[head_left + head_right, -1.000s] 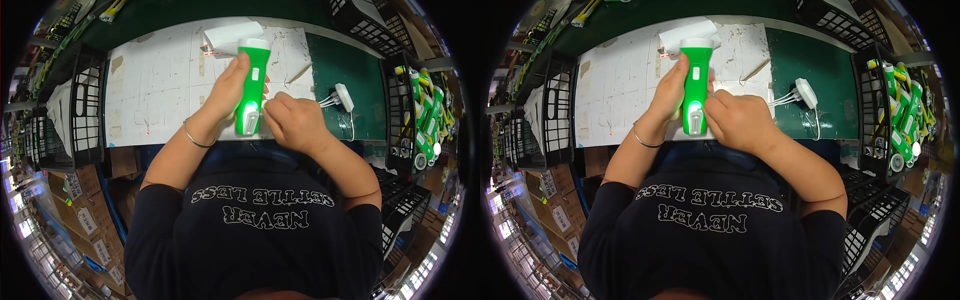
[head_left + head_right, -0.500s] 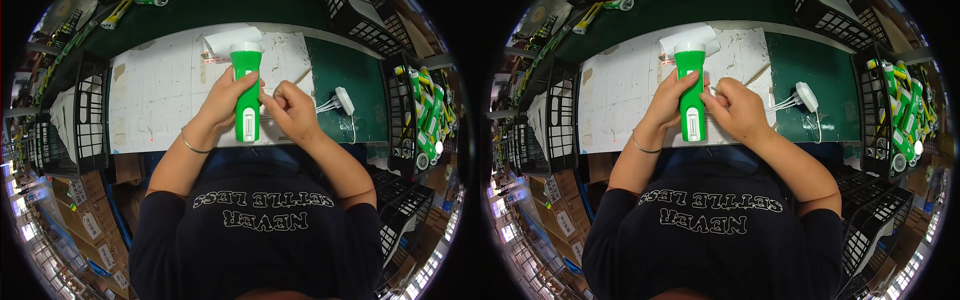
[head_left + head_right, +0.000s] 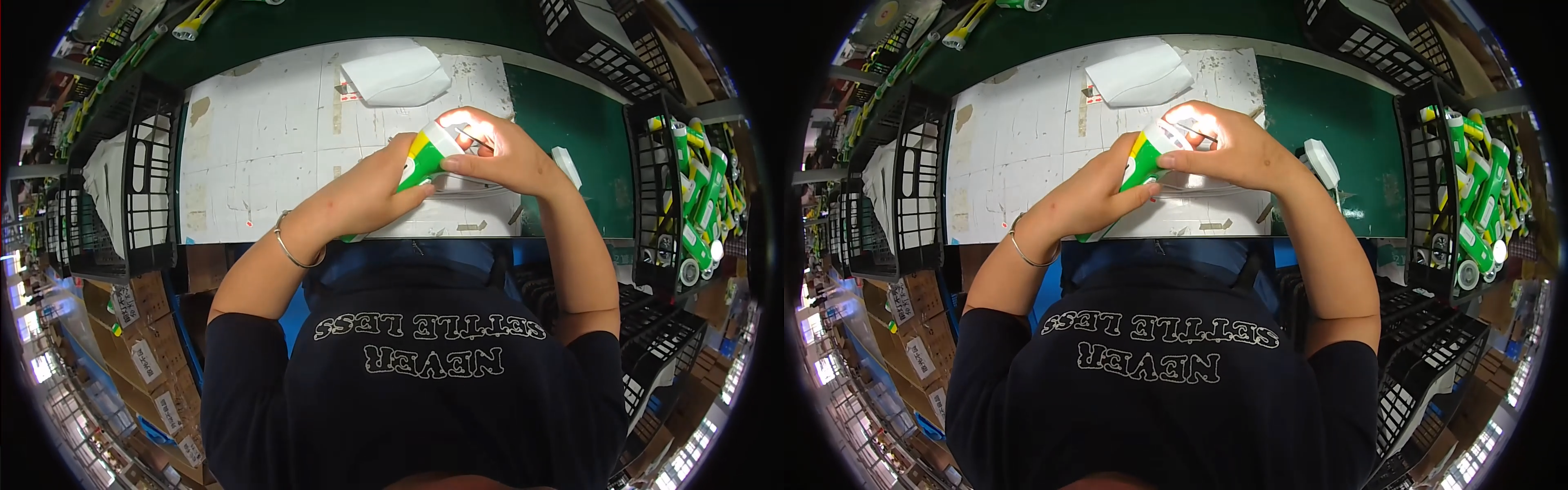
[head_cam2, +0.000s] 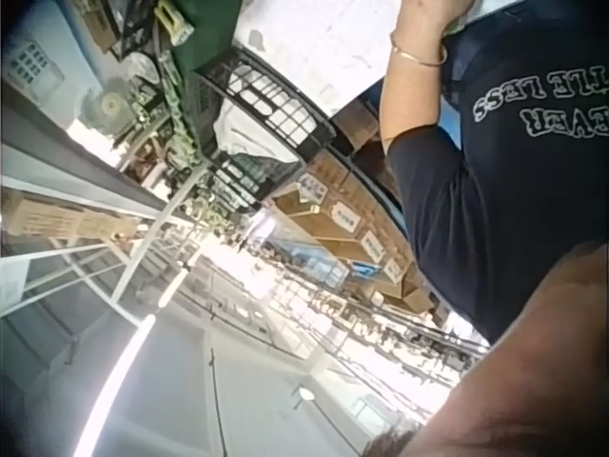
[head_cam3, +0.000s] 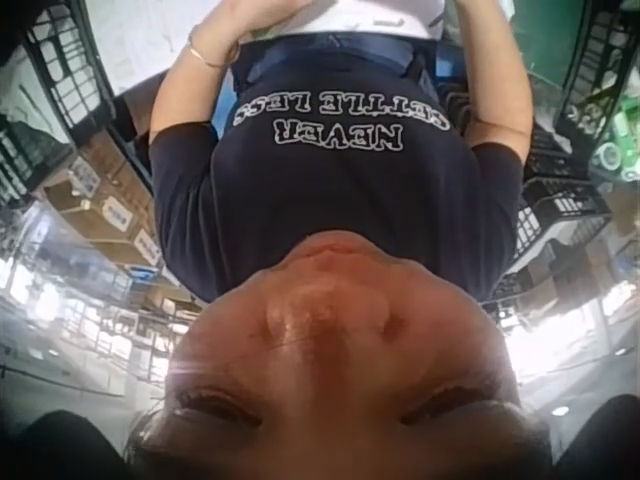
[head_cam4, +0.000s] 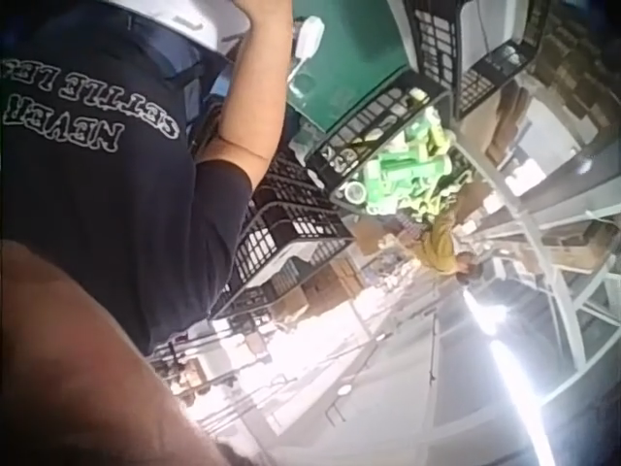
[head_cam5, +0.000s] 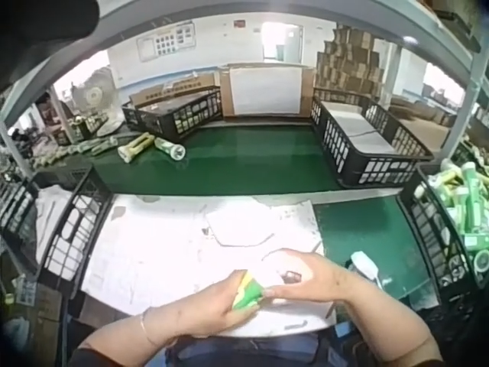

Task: Testing and inspecting the functionality of portable LED flashlights on an assembly line.

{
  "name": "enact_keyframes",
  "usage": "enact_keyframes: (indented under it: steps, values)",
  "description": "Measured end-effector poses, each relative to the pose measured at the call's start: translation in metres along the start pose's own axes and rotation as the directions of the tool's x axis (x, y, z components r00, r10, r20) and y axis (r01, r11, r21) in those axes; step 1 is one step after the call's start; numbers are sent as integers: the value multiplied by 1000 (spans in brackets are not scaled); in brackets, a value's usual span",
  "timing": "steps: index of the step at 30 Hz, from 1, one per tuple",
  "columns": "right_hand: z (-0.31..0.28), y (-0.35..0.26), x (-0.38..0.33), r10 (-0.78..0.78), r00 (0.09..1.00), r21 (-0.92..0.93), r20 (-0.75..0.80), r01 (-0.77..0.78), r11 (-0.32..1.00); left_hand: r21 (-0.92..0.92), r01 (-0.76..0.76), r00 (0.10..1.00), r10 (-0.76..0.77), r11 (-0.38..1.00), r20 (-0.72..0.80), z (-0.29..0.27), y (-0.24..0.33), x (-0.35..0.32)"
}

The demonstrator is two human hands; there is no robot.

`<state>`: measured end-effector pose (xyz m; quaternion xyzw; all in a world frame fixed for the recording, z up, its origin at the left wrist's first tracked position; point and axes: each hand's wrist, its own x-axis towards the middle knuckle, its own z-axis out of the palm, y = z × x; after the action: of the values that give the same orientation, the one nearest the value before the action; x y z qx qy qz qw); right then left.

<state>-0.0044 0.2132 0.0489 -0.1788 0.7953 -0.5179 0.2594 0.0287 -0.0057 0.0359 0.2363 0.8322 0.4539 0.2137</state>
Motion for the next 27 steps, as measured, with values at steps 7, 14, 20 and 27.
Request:
enact_keyframes:
  steps: [7, 14, 20, 27]
  values:
    - [5, 12, 0, -39, 999, 138, 12, 37, 990, -31, 37, 996, -35, 999, 77, -2, 5, -4]
    - [7, 4, -3, -3, 999, 220, -33, 10, 975, -27, 50, 997, -48, 998, 65, -2, 8, -1]
    - [8, 3, -3, -3, 997, 185, -83, 18, 983, -41, -32, 999, 32, 999, -15, 2, 2, -1]
    - [13, 11, -2, -19, 997, 242, -72, 36, 970, -75, 25, 998, -20, 997, 62, 0, 2, -3]
